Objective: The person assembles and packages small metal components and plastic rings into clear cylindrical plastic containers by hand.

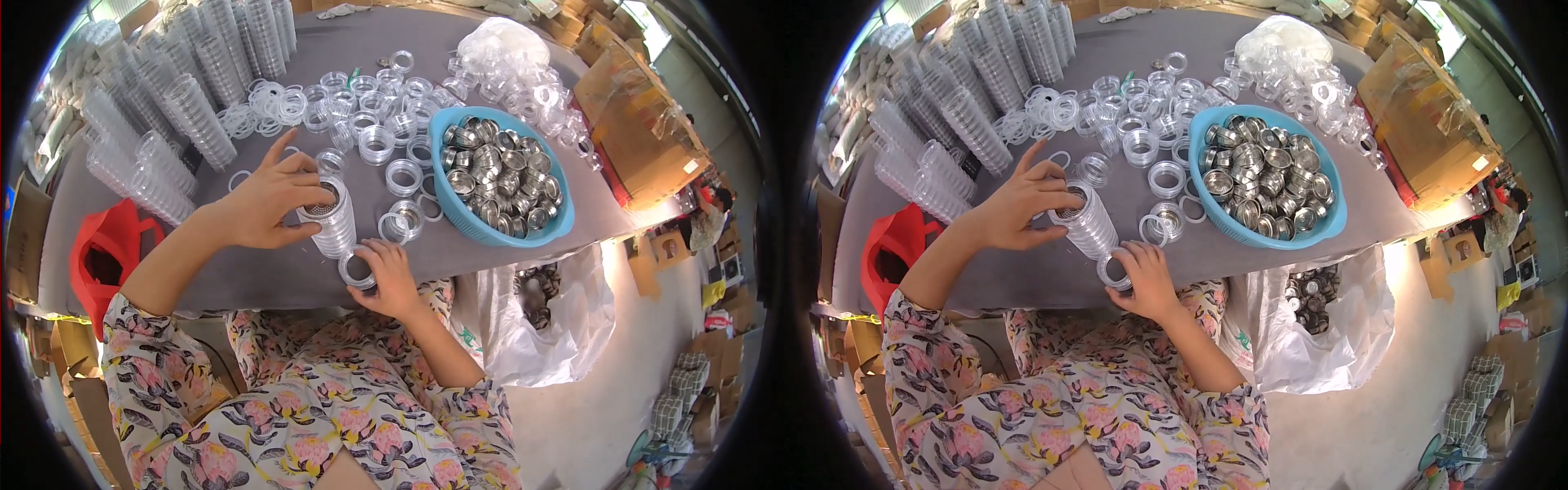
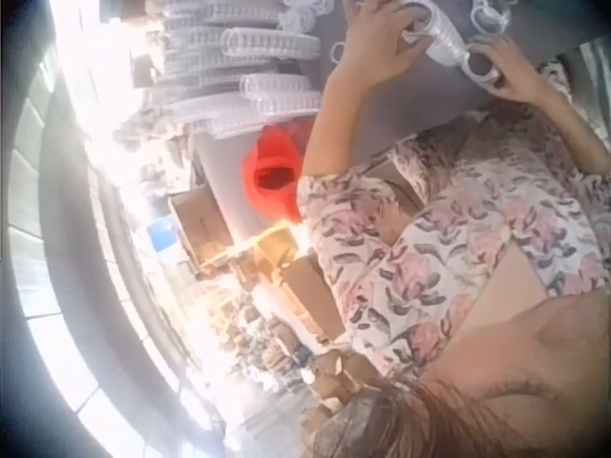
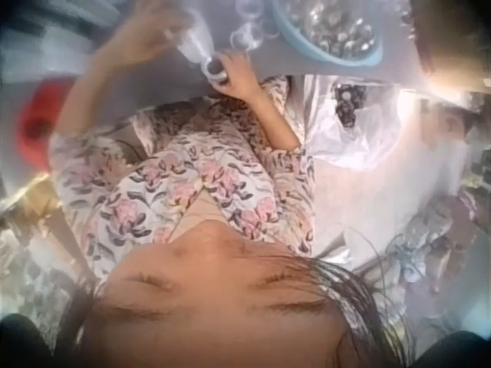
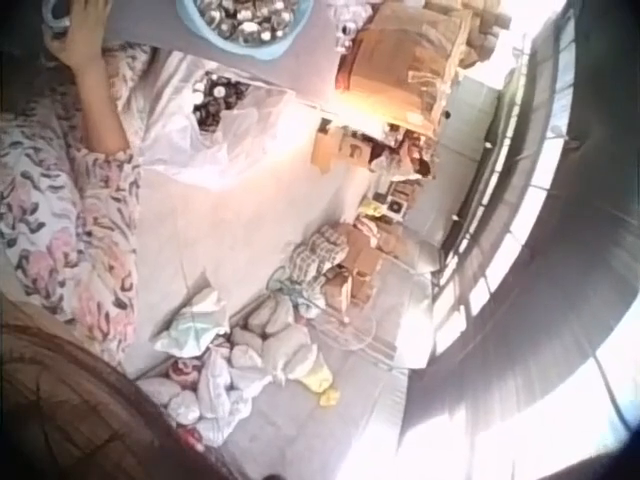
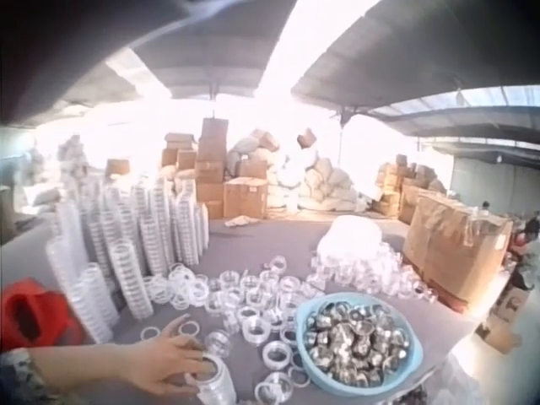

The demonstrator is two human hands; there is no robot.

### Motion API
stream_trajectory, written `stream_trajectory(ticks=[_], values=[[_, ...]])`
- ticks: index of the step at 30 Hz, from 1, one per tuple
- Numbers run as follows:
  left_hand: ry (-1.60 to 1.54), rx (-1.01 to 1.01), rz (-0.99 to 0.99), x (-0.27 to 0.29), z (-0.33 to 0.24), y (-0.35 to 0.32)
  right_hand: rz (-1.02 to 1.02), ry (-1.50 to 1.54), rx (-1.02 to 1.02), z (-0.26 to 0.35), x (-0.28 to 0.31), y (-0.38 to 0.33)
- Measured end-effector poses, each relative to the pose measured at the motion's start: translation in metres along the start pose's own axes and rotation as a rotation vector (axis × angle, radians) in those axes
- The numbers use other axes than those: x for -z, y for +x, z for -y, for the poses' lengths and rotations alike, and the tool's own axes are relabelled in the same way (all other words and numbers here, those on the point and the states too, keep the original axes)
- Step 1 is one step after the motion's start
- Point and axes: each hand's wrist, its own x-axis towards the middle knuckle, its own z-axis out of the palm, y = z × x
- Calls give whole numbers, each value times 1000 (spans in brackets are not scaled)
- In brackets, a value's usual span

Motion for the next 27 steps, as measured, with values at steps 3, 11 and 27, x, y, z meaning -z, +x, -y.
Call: stream_trajectory(ticks=[3, 11, 27], values=[[7, 1, 27, 0, 1, 3, 6, -10, 1, -3, -3, -4], [24, -19, -49, -10, -2, -9, 36, -98, -137, 4, -5, -9], [257, -17, 213, -86, -39, 217, -232, -134, -310, 9, -19, -7]])
